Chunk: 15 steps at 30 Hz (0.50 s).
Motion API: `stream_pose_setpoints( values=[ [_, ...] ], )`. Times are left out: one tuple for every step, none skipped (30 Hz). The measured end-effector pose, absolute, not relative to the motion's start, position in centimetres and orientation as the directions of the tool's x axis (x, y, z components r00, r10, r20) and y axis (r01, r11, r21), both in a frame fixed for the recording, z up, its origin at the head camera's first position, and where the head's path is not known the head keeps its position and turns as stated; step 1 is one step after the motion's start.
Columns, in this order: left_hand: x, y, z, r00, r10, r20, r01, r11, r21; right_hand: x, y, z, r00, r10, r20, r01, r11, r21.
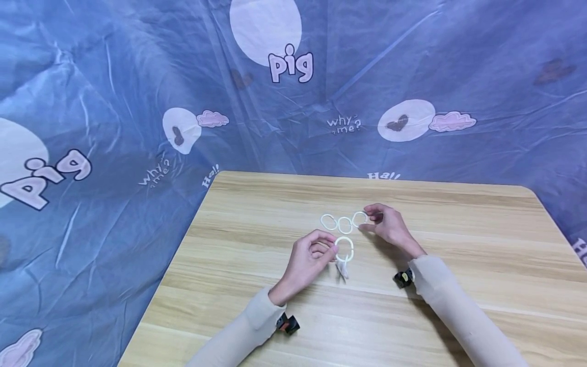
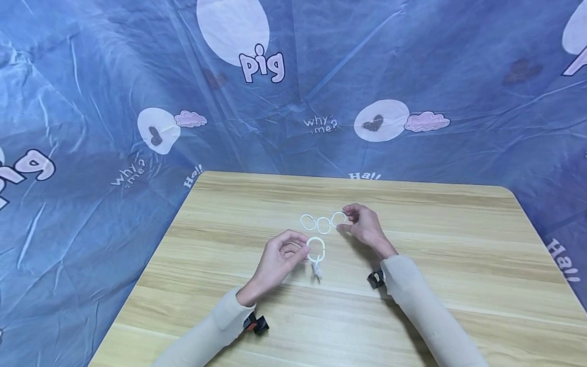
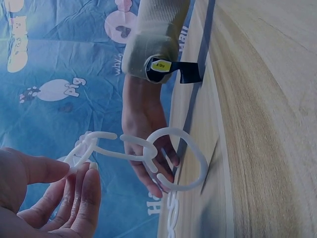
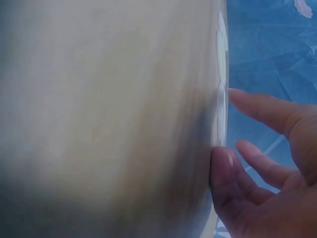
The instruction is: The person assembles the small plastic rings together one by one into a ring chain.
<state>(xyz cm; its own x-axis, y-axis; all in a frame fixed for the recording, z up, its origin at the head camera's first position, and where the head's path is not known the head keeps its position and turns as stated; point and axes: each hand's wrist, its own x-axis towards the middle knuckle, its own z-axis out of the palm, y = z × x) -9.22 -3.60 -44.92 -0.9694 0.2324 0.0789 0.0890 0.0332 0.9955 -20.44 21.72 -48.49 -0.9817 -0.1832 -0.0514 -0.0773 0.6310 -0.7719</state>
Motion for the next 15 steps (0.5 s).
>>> stream_pose_setpoints(
  values=[
    [-9.2,-3.6,-44.9,-0.97,0.232,0.077,0.087,0.032,0.996,-20.5,21.7,-48.5,-0.981,-0.185,-0.056,-0.075,0.633,-0.771],
    [-9.2,-3.6,-44.9,-0.97,0.232,0.076,0.086,0.032,0.996,-20.6,21.6,-48.4,-0.98,-0.188,-0.061,-0.074,0.634,-0.77],
    [-9.3,-3.5,-44.9,-0.97,0.232,0.076,0.086,0.033,0.996,-20.7,21.6,-48.4,-0.98,-0.189,-0.065,-0.072,0.636,-0.768],
    [-9.3,-3.5,-45.0,-0.97,0.231,0.075,0.085,0.034,0.996,-20.8,21.6,-48.4,-0.979,-0.193,-0.068,-0.072,0.638,-0.767],
    [-9.3,-3.5,-45.0,-0.97,0.231,0.074,0.085,0.036,0.996,-20.9,21.6,-48.4,-0.977,-0.198,-0.073,-0.073,0.64,-0.765],
    [-9.3,-3.5,-45.0,-0.97,0.231,0.074,0.084,0.036,0.996,-21.0,21.5,-48.5,-0.976,-0.203,-0.076,-0.074,0.642,-0.763],
    [-9.2,-3.5,-45.0,-0.97,0.23,0.073,0.084,0.039,0.996,-21.0,21.5,-48.5,-0.975,-0.208,-0.081,-0.074,0.643,-0.762],
    [-9.2,-3.5,-45.0,-0.97,0.231,0.071,0.082,0.039,0.996,-21.1,21.5,-48.5,-0.974,-0.21,-0.084,-0.075,0.647,-0.759],
    [-9.2,-3.4,-45.0,-0.97,0.231,0.069,0.081,0.04,0.996,-21.2,21.4,-48.5,-0.973,-0.213,-0.085,-0.076,0.651,-0.755],
    [-9.2,-3.4,-45.0,-0.971,0.232,0.065,0.077,0.04,0.996,-21.2,21.4,-48.5,-0.973,-0.214,-0.086,-0.079,0.658,-0.749],
    [-9.2,-3.4,-45.0,-0.971,0.232,0.063,0.074,0.039,0.996,-21.3,21.3,-48.6,-0.973,-0.215,-0.084,-0.082,0.664,-0.743],
    [-9.2,-3.4,-45.0,-0.971,0.233,0.061,0.072,0.04,0.997,-21.4,21.3,-48.6,-0.973,-0.214,-0.082,-0.086,0.672,-0.736],
    [-9.2,-3.3,-45.0,-0.971,0.233,0.06,0.071,0.04,0.997,-21.4,21.3,-48.6,-0.974,-0.214,-0.078,-0.091,0.68,-0.728],
    [-9.2,-3.3,-44.9,-0.971,0.234,0.06,0.071,0.039,0.997,-21.5,21.3,-48.6,-0.974,-0.214,-0.074,-0.096,0.687,-0.721],
    [-9.1,-3.2,-44.9,-0.97,0.234,0.06,0.071,0.039,0.997,-21.5,21.3,-48.7,-0.974,-0.214,-0.07,-0.1,0.691,-0.716]
  ],
)
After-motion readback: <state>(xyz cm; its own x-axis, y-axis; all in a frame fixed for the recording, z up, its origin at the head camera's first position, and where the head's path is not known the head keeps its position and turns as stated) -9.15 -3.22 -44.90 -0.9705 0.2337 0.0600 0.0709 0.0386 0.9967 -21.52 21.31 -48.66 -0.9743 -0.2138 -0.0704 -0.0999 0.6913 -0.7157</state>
